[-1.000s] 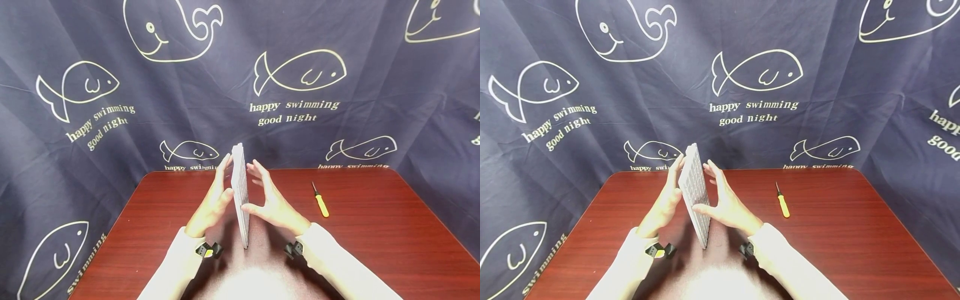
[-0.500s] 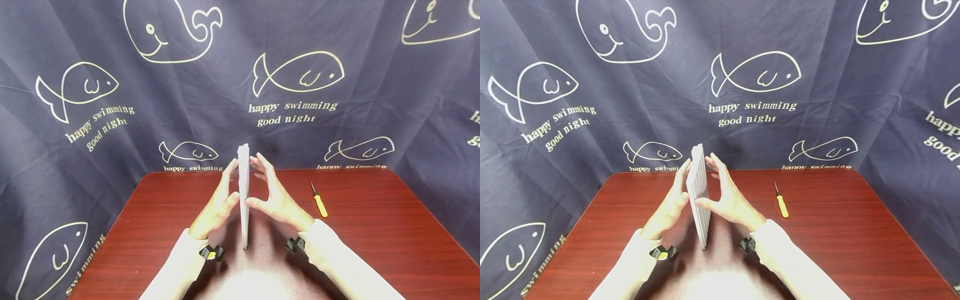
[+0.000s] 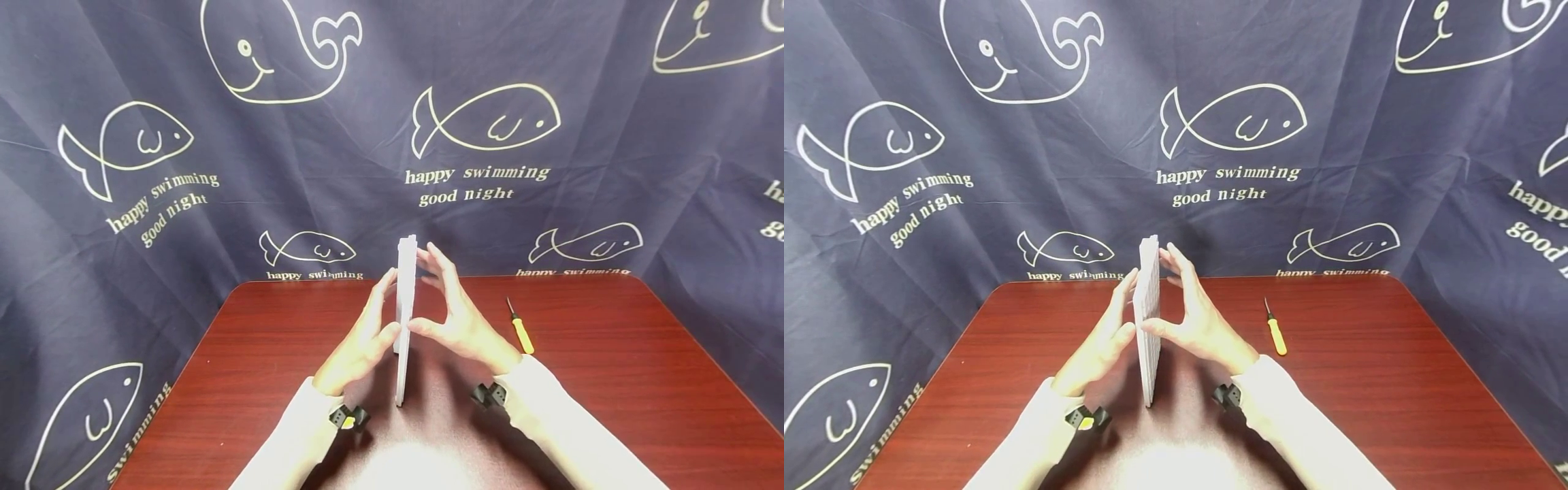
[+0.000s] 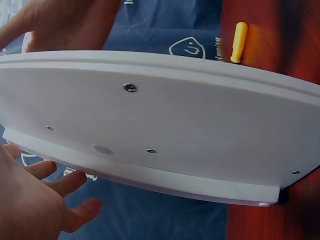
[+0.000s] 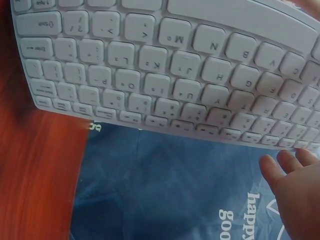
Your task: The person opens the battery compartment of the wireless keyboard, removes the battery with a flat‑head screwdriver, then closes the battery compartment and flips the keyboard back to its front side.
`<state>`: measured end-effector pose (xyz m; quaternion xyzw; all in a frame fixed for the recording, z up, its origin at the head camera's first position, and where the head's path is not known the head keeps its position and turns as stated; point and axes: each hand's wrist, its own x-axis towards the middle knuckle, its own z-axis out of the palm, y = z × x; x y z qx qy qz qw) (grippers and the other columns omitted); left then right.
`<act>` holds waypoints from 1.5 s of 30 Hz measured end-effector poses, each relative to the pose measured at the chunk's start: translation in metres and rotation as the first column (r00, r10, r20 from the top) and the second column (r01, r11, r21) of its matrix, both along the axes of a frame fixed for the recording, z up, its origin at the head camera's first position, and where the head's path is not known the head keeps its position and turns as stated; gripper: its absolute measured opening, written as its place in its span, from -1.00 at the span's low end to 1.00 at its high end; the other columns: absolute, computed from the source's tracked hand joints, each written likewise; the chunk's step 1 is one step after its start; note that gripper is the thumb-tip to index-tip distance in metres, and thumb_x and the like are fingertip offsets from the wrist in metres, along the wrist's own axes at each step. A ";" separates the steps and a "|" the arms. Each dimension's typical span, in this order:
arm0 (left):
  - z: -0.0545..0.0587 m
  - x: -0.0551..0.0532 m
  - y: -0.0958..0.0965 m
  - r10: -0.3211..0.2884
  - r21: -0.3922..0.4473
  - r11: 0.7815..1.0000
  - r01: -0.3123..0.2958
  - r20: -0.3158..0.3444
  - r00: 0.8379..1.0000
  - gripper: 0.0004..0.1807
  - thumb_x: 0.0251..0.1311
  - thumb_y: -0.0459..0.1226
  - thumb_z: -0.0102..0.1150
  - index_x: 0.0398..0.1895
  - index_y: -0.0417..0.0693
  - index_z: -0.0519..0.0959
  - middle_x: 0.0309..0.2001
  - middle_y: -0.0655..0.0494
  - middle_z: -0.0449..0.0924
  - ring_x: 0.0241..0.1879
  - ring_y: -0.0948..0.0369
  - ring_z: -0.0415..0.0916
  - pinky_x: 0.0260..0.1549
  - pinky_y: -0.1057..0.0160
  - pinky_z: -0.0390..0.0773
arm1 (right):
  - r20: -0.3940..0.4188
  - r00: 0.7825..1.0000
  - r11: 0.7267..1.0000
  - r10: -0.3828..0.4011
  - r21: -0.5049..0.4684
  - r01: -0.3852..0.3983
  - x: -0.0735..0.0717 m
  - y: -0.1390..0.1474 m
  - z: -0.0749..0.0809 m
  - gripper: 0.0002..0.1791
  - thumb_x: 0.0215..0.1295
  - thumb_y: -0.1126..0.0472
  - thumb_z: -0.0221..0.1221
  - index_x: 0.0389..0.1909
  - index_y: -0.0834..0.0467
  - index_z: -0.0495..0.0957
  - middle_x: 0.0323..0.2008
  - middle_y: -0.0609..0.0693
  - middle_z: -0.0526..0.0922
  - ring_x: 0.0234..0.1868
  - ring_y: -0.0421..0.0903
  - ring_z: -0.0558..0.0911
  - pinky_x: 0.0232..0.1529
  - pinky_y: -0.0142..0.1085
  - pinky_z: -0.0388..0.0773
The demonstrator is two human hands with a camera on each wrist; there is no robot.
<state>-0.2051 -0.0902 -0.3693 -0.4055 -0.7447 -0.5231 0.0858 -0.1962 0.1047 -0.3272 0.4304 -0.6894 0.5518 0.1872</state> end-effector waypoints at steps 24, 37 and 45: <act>-0.048 -0.001 -0.001 0.085 -0.333 0.942 -0.046 0.102 0.991 -0.18 0.33 0.09 -0.07 0.50 0.33 -0.28 0.44 0.34 -0.24 0.39 0.34 -0.18 0.13 -0.38 -0.12 | -0.051 0.988 0.980 -0.148 0.127 0.153 -0.016 0.041 0.001 0.08 0.04 -0.29 0.26 0.46 0.12 0.01 0.39 0.02 0.11 0.31 0.03 0.22 0.22 0.00 0.18; -0.073 -0.003 -0.006 0.133 -0.507 0.862 -0.031 0.166 0.977 -0.10 0.26 0.22 -0.09 0.51 0.25 -0.30 0.47 0.18 -0.23 0.42 0.03 -0.21 0.10 -0.40 -0.05 | -0.022 0.987 0.966 -0.159 0.203 0.160 0.015 0.066 0.025 -0.04 -0.20 0.50 0.40 0.32 0.42 0.18 0.37 0.23 0.13 0.34 0.19 0.14 0.27 -0.32 0.10; -0.082 -0.005 -0.019 0.188 -0.573 0.816 -0.074 0.143 0.972 -0.04 0.13 0.31 -0.02 0.51 0.27 -0.15 0.48 0.13 -0.22 0.37 -0.13 -0.09 0.10 -0.30 0.03 | 0.043 0.983 0.932 -0.177 0.327 0.154 0.020 0.096 0.021 -0.05 -0.13 0.41 0.43 0.37 0.23 0.22 0.38 0.08 0.16 0.17 -0.10 0.41 0.08 -0.48 0.30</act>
